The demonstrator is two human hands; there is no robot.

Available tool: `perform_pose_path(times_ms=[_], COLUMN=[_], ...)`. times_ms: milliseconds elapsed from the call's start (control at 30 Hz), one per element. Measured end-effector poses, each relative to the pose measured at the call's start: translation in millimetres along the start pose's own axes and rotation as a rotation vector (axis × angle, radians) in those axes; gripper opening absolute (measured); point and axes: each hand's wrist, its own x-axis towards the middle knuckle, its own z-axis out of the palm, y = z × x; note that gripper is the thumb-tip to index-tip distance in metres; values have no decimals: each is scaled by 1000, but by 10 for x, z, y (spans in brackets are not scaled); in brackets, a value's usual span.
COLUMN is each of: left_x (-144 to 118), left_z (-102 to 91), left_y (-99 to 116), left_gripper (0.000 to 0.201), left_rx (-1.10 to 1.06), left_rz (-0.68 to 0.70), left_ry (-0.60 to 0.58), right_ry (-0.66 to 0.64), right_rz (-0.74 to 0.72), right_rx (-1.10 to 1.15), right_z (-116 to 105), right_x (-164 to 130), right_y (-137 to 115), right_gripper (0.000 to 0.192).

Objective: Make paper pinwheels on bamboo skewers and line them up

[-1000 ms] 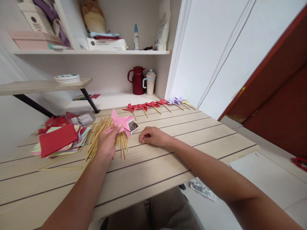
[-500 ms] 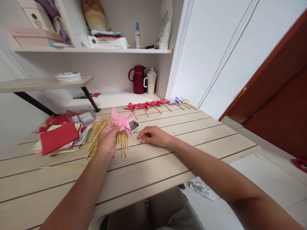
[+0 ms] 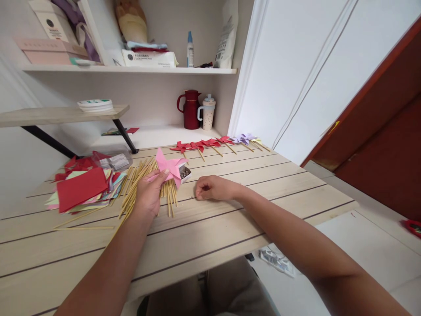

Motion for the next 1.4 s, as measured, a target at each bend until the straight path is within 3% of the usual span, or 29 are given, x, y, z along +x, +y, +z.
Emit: perform_pose_path(times_ms=[67, 200, 300, 433, 500, 667, 800, 1133, 1400], left_x=[-1, -1, -5, -16, -21, -17, -14, -20, -13], left_z=[-6, -10, -6, 1, 1, -7, -5, -14, -36], left_y=[-2, -5, -4, 3, 4, -12, -29, -20, -27], left_gripper=[42, 45, 47, 45, 45, 44, 44, 40, 45], left_rx=[20, 50, 56, 76, 89, 132, 155, 173, 186], left_rz=[11, -8, -6, -3, -3, -1, 8, -1, -6], left_ry=[-7, -29, -23, -49, -56, -78, -66, -84, -107], right_ry=[-26, 141, 178, 216, 241, 92, -13, 76, -212], right_rz=[16, 24, -37, -63, -70, 68, 160, 83, 19], right_rx=[-4, 144, 233, 114, 14, 57, -5, -31, 234], right_z=[-37, 57, 189, 297, 295, 118, -33, -39, -295], right_x=[-15, 24, 82, 146, 156, 73, -7, 22, -190], right_y=[16, 67, 80, 28, -8, -44, -10, 75, 136], right_gripper=[2, 5, 18, 5, 9, 5, 13, 9, 19])
